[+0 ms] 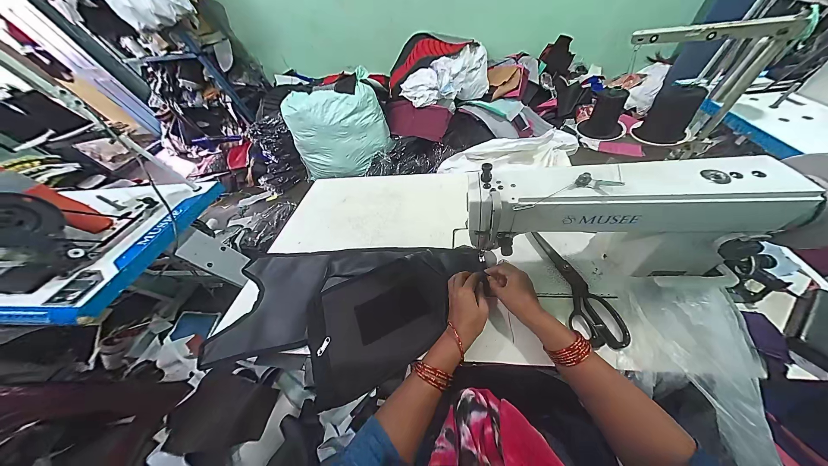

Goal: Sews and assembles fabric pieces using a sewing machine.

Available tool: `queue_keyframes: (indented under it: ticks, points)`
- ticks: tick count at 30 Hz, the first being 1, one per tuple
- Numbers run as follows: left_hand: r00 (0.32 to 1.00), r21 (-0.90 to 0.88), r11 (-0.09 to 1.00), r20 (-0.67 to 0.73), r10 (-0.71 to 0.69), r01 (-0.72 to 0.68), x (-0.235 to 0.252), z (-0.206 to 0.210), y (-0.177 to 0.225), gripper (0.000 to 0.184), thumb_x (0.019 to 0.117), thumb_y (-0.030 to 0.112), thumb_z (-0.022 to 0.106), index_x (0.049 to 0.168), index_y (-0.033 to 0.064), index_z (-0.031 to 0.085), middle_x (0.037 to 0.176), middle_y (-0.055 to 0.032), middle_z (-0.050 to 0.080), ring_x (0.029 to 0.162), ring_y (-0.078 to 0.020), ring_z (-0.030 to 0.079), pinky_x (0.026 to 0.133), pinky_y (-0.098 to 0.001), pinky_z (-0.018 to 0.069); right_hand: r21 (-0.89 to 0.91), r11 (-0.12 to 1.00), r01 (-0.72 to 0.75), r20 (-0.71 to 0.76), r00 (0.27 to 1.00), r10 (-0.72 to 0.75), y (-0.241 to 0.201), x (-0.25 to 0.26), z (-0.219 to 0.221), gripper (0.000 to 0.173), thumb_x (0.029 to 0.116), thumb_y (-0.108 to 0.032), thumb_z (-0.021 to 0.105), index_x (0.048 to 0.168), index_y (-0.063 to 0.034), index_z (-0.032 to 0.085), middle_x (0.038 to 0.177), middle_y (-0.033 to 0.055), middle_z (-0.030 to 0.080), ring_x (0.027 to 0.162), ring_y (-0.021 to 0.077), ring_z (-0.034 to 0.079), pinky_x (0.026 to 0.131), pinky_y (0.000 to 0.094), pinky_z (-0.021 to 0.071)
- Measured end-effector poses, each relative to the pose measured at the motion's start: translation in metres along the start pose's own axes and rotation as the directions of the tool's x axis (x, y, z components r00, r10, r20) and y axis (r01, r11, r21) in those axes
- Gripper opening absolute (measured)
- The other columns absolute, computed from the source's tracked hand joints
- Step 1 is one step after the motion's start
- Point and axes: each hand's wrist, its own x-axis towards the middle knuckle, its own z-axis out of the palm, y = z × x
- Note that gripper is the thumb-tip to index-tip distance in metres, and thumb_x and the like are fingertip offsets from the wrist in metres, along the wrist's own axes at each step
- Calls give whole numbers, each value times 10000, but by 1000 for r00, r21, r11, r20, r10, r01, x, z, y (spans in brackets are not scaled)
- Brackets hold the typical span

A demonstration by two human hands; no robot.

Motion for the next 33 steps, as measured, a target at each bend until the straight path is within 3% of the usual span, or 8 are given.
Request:
queue_keyframes:
  ticks: [3, 8, 13, 24, 26, 28, 30, 33]
  points:
    - [990, 41, 995, 99, -99, 95, 13, -2, 6, 446, 953, -20, 527, 1380, 44, 638, 1321, -256, 613, 1269, -410, 553, 1114, -488, 423, -81, 996, 37, 35, 999, -34, -5, -3, -2, 239, 960, -33, 564, 1127, 30, 724, 1130, 204, 686, 994, 309, 666, 904, 461, 520]
    - [983, 89, 991, 144, -115, 103, 21, -6, 15, 306, 1012, 4, 503, 1215, 6, 732, 1243, -210, 684, 1241, -347, 602, 1125, -414, 428, -111, 994, 5, 66, 998, 2, -7, -3, -4, 284, 970, -32, 547, 1214, 20, 682, 1184, 196, 683, 1033, 312, 666, 933, 467, 515]
    - [988, 148, 987, 132, -76, 56, 19, -5, 13, 283, 1005, -3, 507, 1151, -15, 750, 1212, -212, 700, 1222, -343, 623, 1110, -402, 448, -80, 996, -45, 74, 996, 51, -7, -2, -3, 325, 997, -59, 547, 1314, 1, 582, 1149, 172, 682, 1030, 288, 669, 930, 444, 520]
    - [946, 337, 941, 294, -139, 34, 24, -7, 16, 344, 953, 28, 528, 1258, -14, 682, 1374, -188, 606, 1366, -325, 501, 1175, -387, 367, -79, 995, -54, 77, 995, 60, -8, -1, -3, 348, 978, -56, 552, 1322, -16, 574, 1159, 146, 681, 1027, 266, 665, 920, 437, 522]
    - [949, 312, 948, 273, -158, 69, 22, -9, 19, 353, 949, 38, 533, 1269, -35, 662, 1377, -208, 593, 1352, -322, 513, 1163, -379, 383, -81, 995, -56, 83, 995, 62, -8, -1, -3, 345, 979, -56, 555, 1320, -14, 573, 1154, 146, 679, 1018, 267, 666, 914, 437, 524]
    - [983, 243, 969, 160, -88, 47, 17, -5, 16, 353, 956, 39, 543, 1280, -55, 643, 1357, -256, 597, 1290, -358, 574, 1117, -400, 446, -78, 995, -57, 87, 994, 64, -8, -1, -4, 353, 981, -57, 559, 1331, -15, 568, 1152, 153, 678, 1025, 277, 667, 918, 450, 524]
    - [995, 193, 981, 104, -6, -14, 16, 0, 9, 430, 963, 5, 534, 1387, -14, 608, 1409, -279, 566, 1277, -401, 585, 1103, -444, 464, -76, 995, -69, 94, 993, 76, -9, -1, -5, 378, 983, -77, 572, 1358, -28, 552, 1159, 157, 677, 1055, 286, 663, 939, 468, 517]
    - [987, 203, 978, 160, 21, -53, 18, 0, 6, 421, 977, -38, 490, 1348, 45, 671, 1428, -247, 577, 1266, -410, 590, 1104, -469, 454, -90, 993, -78, 96, 992, 87, -11, -2, -6, 428, 975, -44, 560, 1399, -7, 525, 1205, 197, 669, 1092, 329, 659, 962, 499, 504]
